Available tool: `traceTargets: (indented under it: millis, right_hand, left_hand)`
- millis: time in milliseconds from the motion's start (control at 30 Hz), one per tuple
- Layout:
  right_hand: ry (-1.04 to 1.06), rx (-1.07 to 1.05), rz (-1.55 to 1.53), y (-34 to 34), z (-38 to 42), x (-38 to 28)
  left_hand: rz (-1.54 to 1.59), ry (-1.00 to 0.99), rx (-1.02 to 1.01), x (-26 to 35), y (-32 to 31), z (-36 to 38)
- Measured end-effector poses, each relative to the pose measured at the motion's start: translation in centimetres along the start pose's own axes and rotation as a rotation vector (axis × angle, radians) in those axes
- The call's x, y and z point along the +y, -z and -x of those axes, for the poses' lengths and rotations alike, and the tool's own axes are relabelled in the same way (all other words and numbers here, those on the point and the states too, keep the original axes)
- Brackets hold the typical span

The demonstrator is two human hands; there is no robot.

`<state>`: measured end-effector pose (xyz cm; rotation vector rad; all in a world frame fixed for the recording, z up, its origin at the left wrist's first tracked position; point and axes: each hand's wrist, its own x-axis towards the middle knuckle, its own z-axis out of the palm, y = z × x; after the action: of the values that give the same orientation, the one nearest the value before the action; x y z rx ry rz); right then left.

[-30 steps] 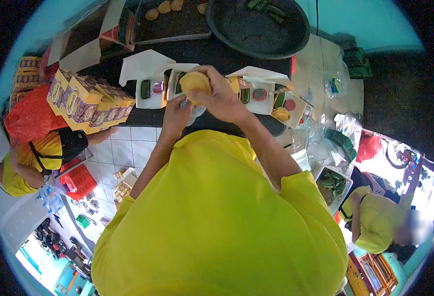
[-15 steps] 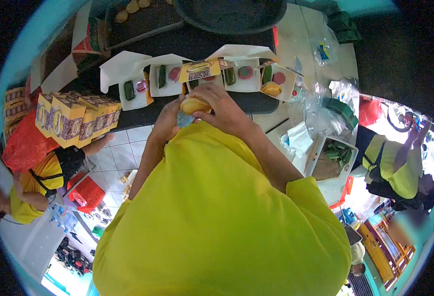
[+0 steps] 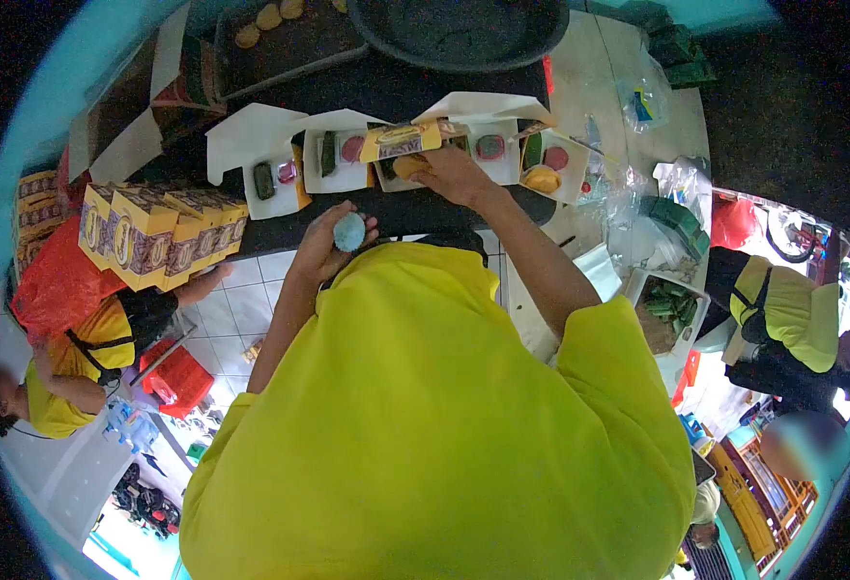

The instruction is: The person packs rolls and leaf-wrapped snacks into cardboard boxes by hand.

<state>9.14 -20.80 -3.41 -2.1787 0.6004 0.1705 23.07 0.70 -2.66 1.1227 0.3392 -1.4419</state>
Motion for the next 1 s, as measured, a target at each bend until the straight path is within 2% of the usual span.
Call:
traceTargets:
  millis: [33,67,133,167,233,267,300,333,400,467,500,600,667,700,733,767,800,833,867,933,1000]
  right_hand:
    - [-0.056,-0.12,0.025,0.1,-0.5,-0.1]
    - [-0.053,-0.129,0.026,-0.3,-1.1,0.5]
    - [0.211,-0.125,0.237,-2.1,-2.5,2.9]
    - [0.219,-0.136,0.237,-3.4,-3.0,3.8]
    - [0.096,-0.059,0.274,-5.0,-3.8,4.4]
    - [0.127,-0.129,0.457,-5.0,-3.5,4.1]
    - [0.137,-0.132,0.461,-4.9,-3.3,3.9]
    - [0.075,-0.167,0.413,-2.6,-2.3,0.3]
    - [0.01,-0.205,0.366,-2.1,-0.4,-2.0]
    - [0.189,0.047,0.21,-3.0,1.6,-1.2]
    - [0.186,0.048,0.211,-3.0,2.3,-1.1]
    - [0.123,0.076,0.074,-2.1,3.1,-0.4]
    - [-0.082,0.248,0.216,-0.4,2.8,2.7]
    - [-0.089,0.249,0.217,0.1,2.5,4.3]
    - [-0.101,0.226,0.343,0.4,2.0,6.0]
    - [-0.113,0.203,0.467,0.1,1.5,7.3]
    - [-0.118,0.206,0.464,-0.5,1.0,8.4]
    - [-0.126,0.177,0.655,-1.1,0.3,9.4]
    - [-0.129,0.15,0.845,-1.6,-0.3,10.0]
    - [-0.118,0.159,0.901,-2.1,-0.7,10.9]
    - [-0.116,0.157,0.957,-2.4,-1.0,11.6]
  left_hand:
    - [0.022,0.043,0.022,0.2,-0.1,0.3]
    - [0.03,0.042,0.027,0.4,-0.2,0.6]
    - [0.027,0.13,0.031,0.4,-0.3,1.1]
    - [0.037,0.127,0.039,0.1,-0.2,1.1]
    - [-0.025,0.07,0.041,-0.3,0.1,0.5]
    - [-0.02,0.063,0.042,-0.4,0.4,0.1]
    - [-0.078,0.001,0.037,-0.6,0.7,-0.2]
    - [-0.135,-0.061,0.034,-0.5,1.0,-0.3]
    - [-0.134,-0.077,0.012,0.1,0.9,-0.3]
    - [-0.14,-0.08,-0.018,0.2,0.7,-0.3]
    - [-0.189,-0.093,-0.046,0.2,0.7,-0.2]
    - [-0.342,-0.098,-0.078,0.8,-0.2,0.7]
    - [-0.446,-0.086,-0.089,1.5,-1.0,0.6]
    - [-0.691,-0.152,-0.147,1.8,-1.4,0.1]
    - [-0.937,-0.216,-0.206,2.0,-1.8,-0.5]
    - [-0.941,-0.21,-0.212,2.5,-2.6,-1.1]
    - [-1.05,-0.272,-0.203,3.0,-3.5,-1.9]
    - [-1.158,-0.339,-0.19,3.5,-4.3,-2.8]
    - [-1.162,-0.344,-0.185,3.5,-4.2,-4.0]
    - [-1.108,-0.744,-0.11,3.8,-4.0,-5.8]
    - [-1.073,-0.711,-0.14,4.7,-3.7,-6.6]
